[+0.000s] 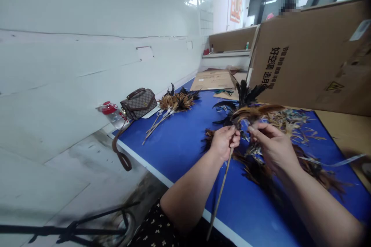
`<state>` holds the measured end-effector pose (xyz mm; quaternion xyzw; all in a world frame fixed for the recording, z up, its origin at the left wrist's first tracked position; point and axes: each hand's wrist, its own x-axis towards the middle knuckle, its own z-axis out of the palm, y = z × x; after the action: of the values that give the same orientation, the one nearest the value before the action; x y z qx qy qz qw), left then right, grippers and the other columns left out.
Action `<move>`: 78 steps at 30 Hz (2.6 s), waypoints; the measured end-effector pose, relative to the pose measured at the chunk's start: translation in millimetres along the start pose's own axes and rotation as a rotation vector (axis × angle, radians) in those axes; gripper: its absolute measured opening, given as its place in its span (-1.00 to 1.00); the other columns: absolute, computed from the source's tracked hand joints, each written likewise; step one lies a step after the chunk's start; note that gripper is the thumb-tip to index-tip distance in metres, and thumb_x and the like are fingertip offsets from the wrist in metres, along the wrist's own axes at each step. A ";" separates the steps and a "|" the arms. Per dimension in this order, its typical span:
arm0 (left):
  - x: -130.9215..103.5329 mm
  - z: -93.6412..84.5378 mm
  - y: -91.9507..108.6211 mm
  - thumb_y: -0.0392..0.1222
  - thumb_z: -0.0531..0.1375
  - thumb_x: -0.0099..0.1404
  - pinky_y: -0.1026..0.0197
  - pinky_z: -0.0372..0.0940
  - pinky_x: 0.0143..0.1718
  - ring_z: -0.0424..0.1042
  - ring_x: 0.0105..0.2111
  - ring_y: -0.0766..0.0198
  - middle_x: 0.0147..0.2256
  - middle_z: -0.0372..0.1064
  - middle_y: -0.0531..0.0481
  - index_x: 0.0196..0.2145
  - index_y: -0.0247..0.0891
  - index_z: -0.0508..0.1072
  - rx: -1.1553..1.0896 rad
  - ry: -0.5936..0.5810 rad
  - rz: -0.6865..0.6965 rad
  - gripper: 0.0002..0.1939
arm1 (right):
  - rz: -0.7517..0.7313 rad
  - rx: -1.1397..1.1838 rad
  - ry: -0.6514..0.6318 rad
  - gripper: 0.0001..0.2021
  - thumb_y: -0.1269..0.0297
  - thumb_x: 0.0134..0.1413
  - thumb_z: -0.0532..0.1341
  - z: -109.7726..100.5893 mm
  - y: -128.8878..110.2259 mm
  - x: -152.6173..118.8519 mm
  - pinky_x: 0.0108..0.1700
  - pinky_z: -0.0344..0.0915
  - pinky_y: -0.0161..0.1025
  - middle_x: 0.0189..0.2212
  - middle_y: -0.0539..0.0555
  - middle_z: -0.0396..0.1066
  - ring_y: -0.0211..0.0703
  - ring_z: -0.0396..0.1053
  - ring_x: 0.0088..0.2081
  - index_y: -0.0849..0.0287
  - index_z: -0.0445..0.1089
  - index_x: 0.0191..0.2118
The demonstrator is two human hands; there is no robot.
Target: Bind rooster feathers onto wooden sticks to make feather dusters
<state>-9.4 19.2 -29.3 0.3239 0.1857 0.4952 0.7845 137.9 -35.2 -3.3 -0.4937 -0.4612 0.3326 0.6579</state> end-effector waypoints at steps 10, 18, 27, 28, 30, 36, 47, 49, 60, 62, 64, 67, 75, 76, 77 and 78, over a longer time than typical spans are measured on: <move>-13.6 17.1 -1.1 0.09 0.57 0.07 0.36 -0.11 -0.63 0.19 -0.58 0.51 -0.40 0.37 -0.01 -0.38 -0.38 0.46 0.093 -0.033 -0.016 -0.47 | 0.116 -0.067 0.023 -0.67 -0.09 -0.06 0.56 -10.5 13.2 2.9 -0.36 0.31 -0.22 -0.45 0.00 0.54 -0.18 0.34 -0.43 0.05 0.67 -0.31; -14.2 16.2 -8.2 0.15 0.54 0.08 0.34 -0.16 -0.62 0.15 -0.61 0.53 -0.45 0.38 0.00 -0.38 -0.39 0.47 0.196 -0.011 -0.009 -0.45 | 0.123 -0.061 0.008 -0.54 -0.19 -0.21 0.60 -8.4 12.1 -0.1 -0.34 0.28 -0.23 -0.44 0.07 0.56 -0.19 0.34 -0.42 0.13 0.65 -0.41; -16.6 20.1 -11.4 0.09 0.51 0.10 0.33 -0.18 -0.62 0.12 -0.62 0.53 -0.48 0.31 0.06 -0.41 -0.35 0.42 0.247 0.017 -0.006 -0.52 | 0.082 -0.122 -0.050 -0.56 -0.18 -0.09 0.55 -11.6 17.0 -1.1 -0.32 0.32 -0.22 -0.41 0.09 0.57 -0.13 0.41 -0.38 0.12 0.61 -0.39; -16.9 20.0 -11.5 0.08 0.50 0.10 0.33 -0.18 -0.62 0.11 -0.62 0.53 -0.50 0.30 0.07 -0.42 -0.35 0.42 0.246 0.013 -0.008 -0.53 | 0.075 -0.134 -0.055 -0.58 -0.17 -0.07 0.54 -12.2 18.1 -0.8 -0.31 0.33 -0.22 -0.41 0.09 0.56 -0.12 0.42 -0.37 0.12 0.62 -0.38; -17.1 19.5 -11.3 0.08 0.49 0.11 0.34 -0.17 -0.60 0.09 -0.62 0.54 -0.51 0.27 0.09 -0.43 -0.35 0.41 0.246 0.003 -0.012 -0.53 | 0.057 -0.150 -0.064 -0.59 -0.16 -0.03 0.52 -12.9 19.4 0.1 -0.29 0.34 -0.22 -0.42 0.08 0.55 -0.11 0.44 -0.36 0.13 0.61 -0.37; -17.1 19.6 -10.5 0.12 0.47 0.15 0.33 -0.16 -0.59 0.11 -0.60 0.52 -0.51 0.26 0.09 -0.41 -0.35 0.42 0.259 0.000 -0.009 -0.52 | -0.008 -0.233 -0.098 -0.57 -0.18 0.01 0.47 -14.0 15.6 3.6 -0.32 0.33 -0.22 -0.40 0.12 0.57 -0.11 0.43 -0.38 0.15 0.58 -0.37; -18.2 20.3 -14.5 0.23 0.51 0.11 0.32 -0.14 -0.61 0.06 -0.63 0.54 -0.56 0.18 0.16 -0.45 -0.32 0.40 0.361 0.003 0.026 -0.43 | -0.081 -0.384 -0.152 -0.61 -0.14 0.15 0.35 -17.3 9.4 1.9 -0.48 0.13 -0.25 -0.52 0.04 0.44 -0.19 0.27 -0.50 0.13 0.53 -0.37; -18.3 20.4 -13.4 0.26 0.49 0.14 0.32 -0.16 -0.61 0.03 -0.64 0.55 -0.58 0.12 0.18 -0.47 -0.30 0.37 0.383 0.012 0.028 -0.41 | -0.089 -0.384 -0.172 -0.61 -0.14 0.18 0.33 -16.6 8.8 0.8 -0.49 0.11 -0.26 -0.50 0.04 0.46 -0.20 0.27 -0.50 0.13 0.51 -0.37; -23.7 21.5 -9.6 0.29 0.52 0.09 0.32 -0.23 -0.60 0.03 -0.62 0.56 -0.50 0.18 0.13 -0.41 -0.32 0.36 0.293 -0.058 -0.078 -0.36 | -0.006 -0.313 0.038 -0.70 0.00 0.14 0.30 -27.7 27.8 12.4 -0.52 0.14 -0.24 -0.57 0.01 0.37 -0.20 0.20 -0.54 0.09 0.41 -0.47; -24.6 20.5 -12.3 0.28 0.52 0.11 0.31 -0.22 -0.60 0.02 -0.63 0.56 -0.52 0.17 0.13 -0.43 -0.32 0.36 0.286 -0.110 -0.124 -0.37 | 0.032 -0.197 -0.019 -0.71 0.04 0.13 0.31 -30.2 29.8 14.3 -0.41 0.30 -0.21 -0.54 0.03 0.41 -0.11 0.36 -0.45 0.06 0.38 -0.51; -24.3 19.3 -14.8 0.28 0.52 0.11 0.31 -0.21 -0.59 0.03 -0.63 0.56 -0.52 0.17 0.13 -0.44 -0.32 0.35 0.284 -0.142 -0.162 -0.37 | 0.062 -0.132 -0.012 -0.78 0.08 0.07 0.35 -30.7 28.7 14.5 -0.31 0.41 -0.17 -0.46 0.06 0.52 -0.03 0.45 -0.36 0.06 0.43 -0.46; -22.9 17.9 -17.5 0.30 0.51 0.12 0.32 -0.21 -0.58 0.04 -0.62 0.56 -0.51 0.18 0.12 -0.44 -0.30 0.34 0.312 -0.144 -0.192 -0.36 | 0.034 -0.217 0.035 -0.82 0.11 0.01 0.37 -29.9 23.0 14.1 -0.25 0.44 -0.17 -0.37 0.09 0.60 -0.02 0.49 -0.32 0.09 0.49 -0.42; -23.5 18.1 -25.8 0.26 0.28 0.40 0.32 -0.07 -0.58 0.05 -0.64 0.48 -0.61 0.11 0.16 -0.41 -0.25 0.34 0.556 -0.072 -0.099 -0.49 | -0.077 -0.410 0.039 -0.82 0.11 -0.01 0.28 -33.0 21.6 14.8 -0.26 0.40 -0.19 -0.45 0.06 0.56 0.00 0.50 -0.30 0.09 0.50 -0.45; -23.6 17.0 -27.2 0.23 0.26 0.42 0.32 -0.06 -0.59 0.07 -0.64 0.47 -0.59 0.14 0.15 -0.40 -0.24 0.34 0.585 -0.074 -0.085 -0.51 | -0.087 -0.411 0.032 -0.82 0.10 -0.01 0.28 -33.3 22.8 14.6 -0.23 0.40 -0.18 -0.43 0.07 0.57 0.02 0.51 -0.27 0.08 0.51 -0.44; -23.5 15.5 -28.5 0.21 0.24 0.43 0.32 -0.05 -0.59 0.08 -0.64 0.46 -0.58 0.17 0.14 -0.39 -0.24 0.35 0.612 -0.081 -0.071 -0.54 | -0.089 -0.414 0.026 -0.81 0.09 -0.01 0.28 -33.4 23.9 14.5 -0.23 0.40 -0.17 -0.42 0.08 0.58 0.02 0.52 -0.27 0.08 0.51 -0.44; -23.4 13.8 -29.6 0.19 0.23 0.45 0.31 -0.04 -0.59 0.10 -0.63 0.46 -0.56 0.19 0.13 -0.38 -0.24 0.35 0.637 -0.088 -0.056 -0.56 | -0.083 -0.425 0.024 -0.81 0.09 -0.01 0.27 -33.4 24.6 14.4 -0.24 0.39 -0.17 -0.42 0.08 0.59 0.02 0.51 -0.28 0.08 0.51 -0.44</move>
<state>8.2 -15.2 -40.6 0.5692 0.3060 0.3760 0.6642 174.7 -26.6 -25.7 -0.6059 -0.5332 0.1945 0.5575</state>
